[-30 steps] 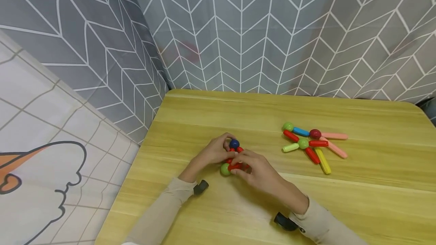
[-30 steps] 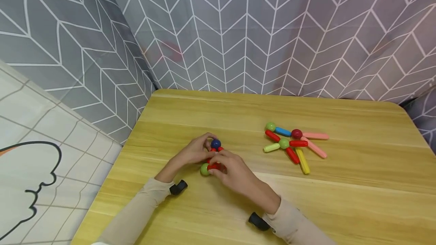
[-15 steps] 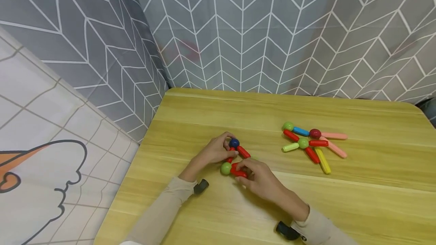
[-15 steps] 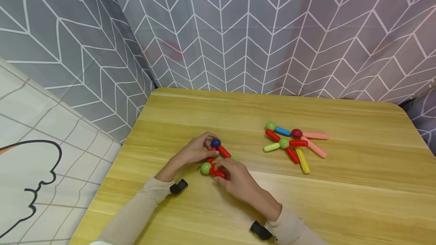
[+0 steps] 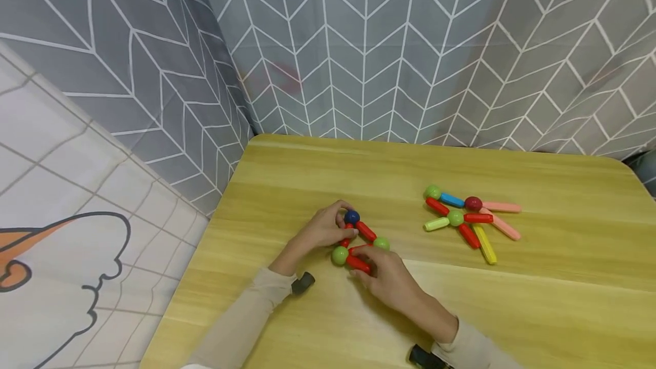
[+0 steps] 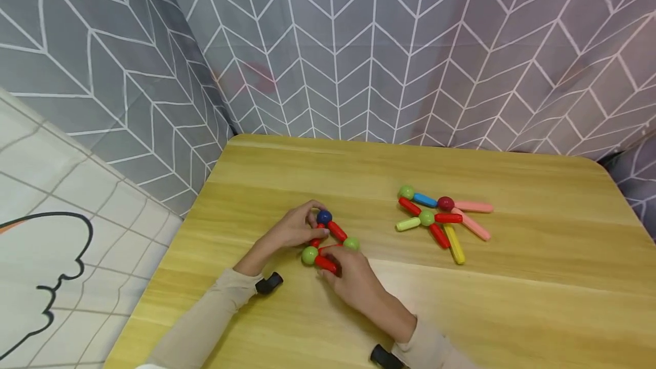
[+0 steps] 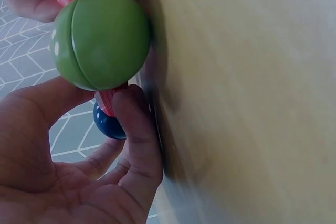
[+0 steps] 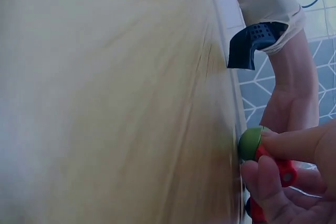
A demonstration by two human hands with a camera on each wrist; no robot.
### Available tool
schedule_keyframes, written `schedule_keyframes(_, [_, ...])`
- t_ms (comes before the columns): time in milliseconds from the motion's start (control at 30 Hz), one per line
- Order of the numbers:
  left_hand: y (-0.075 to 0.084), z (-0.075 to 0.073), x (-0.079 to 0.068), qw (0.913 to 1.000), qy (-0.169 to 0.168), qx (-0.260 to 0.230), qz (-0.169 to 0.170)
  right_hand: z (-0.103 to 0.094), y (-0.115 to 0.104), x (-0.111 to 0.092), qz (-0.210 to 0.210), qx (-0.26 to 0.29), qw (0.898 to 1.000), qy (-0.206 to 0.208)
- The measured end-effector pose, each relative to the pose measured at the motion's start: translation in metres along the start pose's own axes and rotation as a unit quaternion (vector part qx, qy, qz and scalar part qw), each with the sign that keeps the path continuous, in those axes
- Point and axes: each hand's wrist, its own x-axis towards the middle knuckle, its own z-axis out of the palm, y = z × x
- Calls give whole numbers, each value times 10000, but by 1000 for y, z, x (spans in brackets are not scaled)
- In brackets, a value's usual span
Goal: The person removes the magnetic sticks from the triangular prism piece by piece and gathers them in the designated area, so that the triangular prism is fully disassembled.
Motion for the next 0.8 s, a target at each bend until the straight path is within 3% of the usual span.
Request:
schedule_keyframes(167, [-1, 2, 0, 10000, 34, -9, -28, 5, 2, -2, 72, 233, 9997, -5])
schedule_keyframes(433, [-1, 1, 0, 10000, 85, 15, 48, 13, 3, 1, 237, 442, 9983, 281])
schedule_keyframes(800, [-3, 2, 0, 9999, 90, -42, 95, 22, 10, -4, 431, 1149, 9893, 792])
